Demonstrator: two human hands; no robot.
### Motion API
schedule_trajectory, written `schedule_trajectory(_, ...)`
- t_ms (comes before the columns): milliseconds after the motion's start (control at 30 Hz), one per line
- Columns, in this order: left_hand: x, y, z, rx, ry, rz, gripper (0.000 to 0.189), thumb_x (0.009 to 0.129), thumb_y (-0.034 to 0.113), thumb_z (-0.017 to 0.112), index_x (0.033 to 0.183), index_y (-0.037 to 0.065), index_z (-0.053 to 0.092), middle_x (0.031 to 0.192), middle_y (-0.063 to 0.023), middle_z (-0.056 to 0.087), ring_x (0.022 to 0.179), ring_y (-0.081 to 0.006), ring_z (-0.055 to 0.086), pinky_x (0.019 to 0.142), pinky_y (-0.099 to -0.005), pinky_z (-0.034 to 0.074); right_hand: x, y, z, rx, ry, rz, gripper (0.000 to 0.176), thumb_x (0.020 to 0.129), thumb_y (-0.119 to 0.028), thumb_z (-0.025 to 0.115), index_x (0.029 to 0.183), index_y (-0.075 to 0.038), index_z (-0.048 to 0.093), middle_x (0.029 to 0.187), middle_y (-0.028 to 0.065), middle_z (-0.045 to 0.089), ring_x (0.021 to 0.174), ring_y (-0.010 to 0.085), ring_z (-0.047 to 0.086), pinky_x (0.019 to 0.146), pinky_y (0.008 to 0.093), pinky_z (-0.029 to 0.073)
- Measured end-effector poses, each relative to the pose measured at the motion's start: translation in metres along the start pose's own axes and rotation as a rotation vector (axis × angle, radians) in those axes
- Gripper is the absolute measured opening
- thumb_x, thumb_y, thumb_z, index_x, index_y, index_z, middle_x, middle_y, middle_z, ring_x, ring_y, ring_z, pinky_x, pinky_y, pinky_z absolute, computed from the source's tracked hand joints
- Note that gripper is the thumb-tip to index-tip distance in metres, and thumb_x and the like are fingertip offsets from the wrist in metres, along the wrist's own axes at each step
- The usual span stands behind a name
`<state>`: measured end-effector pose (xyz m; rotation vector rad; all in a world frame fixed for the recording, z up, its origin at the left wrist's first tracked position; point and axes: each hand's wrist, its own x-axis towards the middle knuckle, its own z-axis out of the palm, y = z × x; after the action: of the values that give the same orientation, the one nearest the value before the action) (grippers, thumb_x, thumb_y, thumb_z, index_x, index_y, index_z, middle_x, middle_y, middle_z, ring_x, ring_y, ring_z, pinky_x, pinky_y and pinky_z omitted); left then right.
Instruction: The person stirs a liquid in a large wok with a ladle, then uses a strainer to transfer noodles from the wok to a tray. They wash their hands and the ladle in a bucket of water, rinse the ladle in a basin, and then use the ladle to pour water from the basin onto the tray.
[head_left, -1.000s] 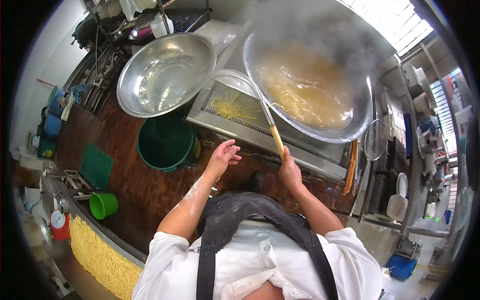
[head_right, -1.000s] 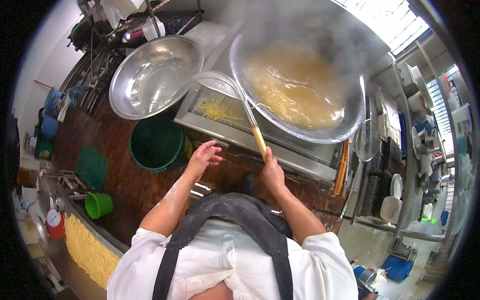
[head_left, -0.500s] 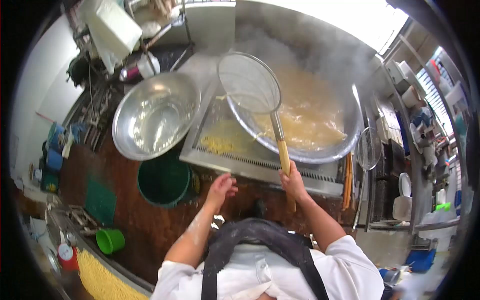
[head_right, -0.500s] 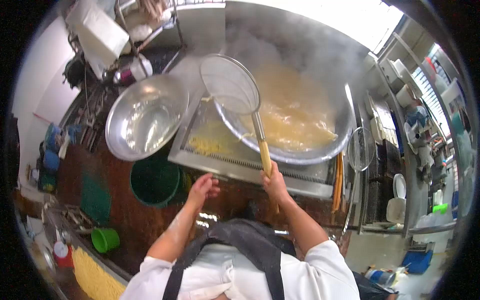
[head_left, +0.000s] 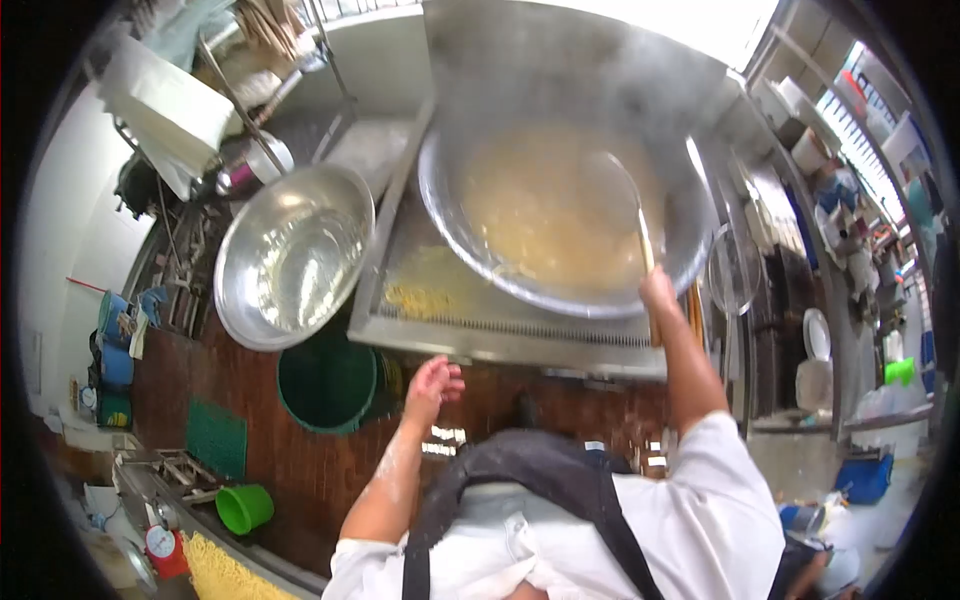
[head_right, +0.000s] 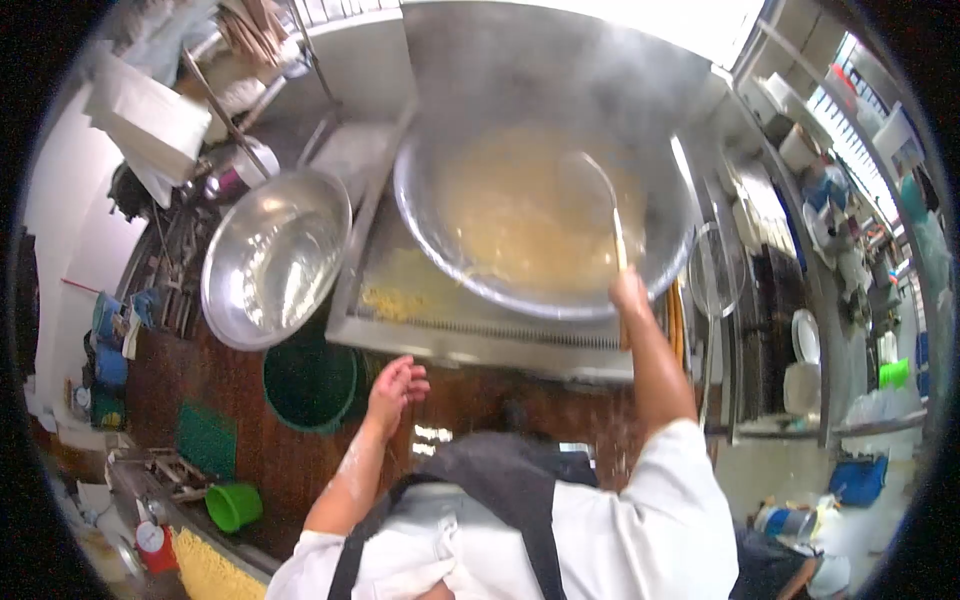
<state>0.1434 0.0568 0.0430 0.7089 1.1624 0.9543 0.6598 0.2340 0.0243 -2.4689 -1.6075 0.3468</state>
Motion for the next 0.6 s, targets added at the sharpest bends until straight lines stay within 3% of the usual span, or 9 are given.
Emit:
schedule_trajectory(67,-0.003,0.003,0.004,-0.001,0.006,-0.022,0.045,0.103,0.035,0.050,0.137,0.006,0.046,0.118,-0.0101,0.063,0.093,-0.0193,0.065,0.080,-0.0338,0.053,-0.016,-0.010,-0.016,0.075,-0.127,0.116,0.033,0.085,-0.016,0.062,0.109,0.006,0.055,0.089,0.0242,0.069,0.079,0.0364,0.070,0.069,0.0451,0.057)
schedule_trajectory(167,-0.005,0.000,0.007,0.011,0.011,-0.041,0.045,0.103,0.034,0.051,0.137,0.006,0.046,0.119,-0.0105,0.062,0.093,-0.0194,0.065,0.080,-0.0337,0.053,-0.031,-0.021,-0.017,0.151,-0.495,0.133,0.034,0.082,-0.015,0.066,0.106,0.008,0.060,0.080,0.0176,0.069,0.069,0.0282,0.070,0.063,0.0414,0.057)
schedule_trajectory(267,-0.007,-0.004,0.011,0.005,0.005,-0.058,0.045,0.102,0.034,0.052,0.137,0.006,0.046,0.119,-0.0108,0.062,0.093,-0.0195,0.065,0.080,-0.0336,0.053,-0.052,-0.018,-0.002,0.182,-0.521,0.008,0.025,0.080,-0.015,0.068,0.086,0.009,0.065,0.071,0.0179,0.067,0.064,0.0260,0.069,0.054,0.0412,0.055)
schedule_trajectory(300,-0.007,-0.006,0.011,0.006,0.002,-0.062,0.045,0.102,0.033,0.052,0.138,0.005,0.046,0.120,-0.0109,0.062,0.094,-0.0196,0.065,0.080,-0.0336,0.053,-0.074,-0.042,-0.028,0.337,-0.642,0.166,0.015,0.081,-0.012,0.068,0.084,0.002,0.062,0.066,0.0106,0.062,0.056,0.0217,0.063,0.047,0.0391,0.051)
schedule_trajectory(400,-0.007,-0.008,0.011,0.010,-0.004,-0.072,0.045,0.102,0.032,0.052,0.138,0.005,0.045,0.120,-0.0112,0.062,0.093,-0.0193,0.065,0.080,-0.0337,0.053,-0.092,-0.022,-0.001,0.784,-0.765,0.199,0.013,0.082,-0.011,0.067,0.082,-0.004,0.056,0.063,0.0042,0.055,0.051,0.0184,0.058,0.044,0.0367,0.048)
schedule_trajectory(433,-0.007,-0.007,0.011,0.009,-0.003,-0.080,0.045,0.102,0.032,0.052,0.138,0.005,0.045,0.120,-0.0113,0.062,0.093,-0.0193,0.065,0.080,-0.0337,0.053,-0.105,-0.030,-0.009,0.823,-0.793,0.180,0.018,0.083,-0.010,0.067,0.086,-0.007,0.049,0.064,0.0017,0.053,0.050,0.0152,0.055,0.043,0.0342,0.046)
schedule_trajectory(600,-0.009,-0.007,0.011,0.011,-0.032,-0.079,0.045,0.102,0.030,0.052,0.139,0.005,0.045,0.121,-0.0117,0.062,0.093,-0.0191,0.066,0.081,-0.0331,0.053,-0.150,-0.058,-0.011,0.993,-0.885,0.161,0.028,0.085,-0.012,0.069,0.100,-0.011,0.045,0.067,0.0006,0.052,0.047,0.0118,0.052,0.040,0.0296,0.046)
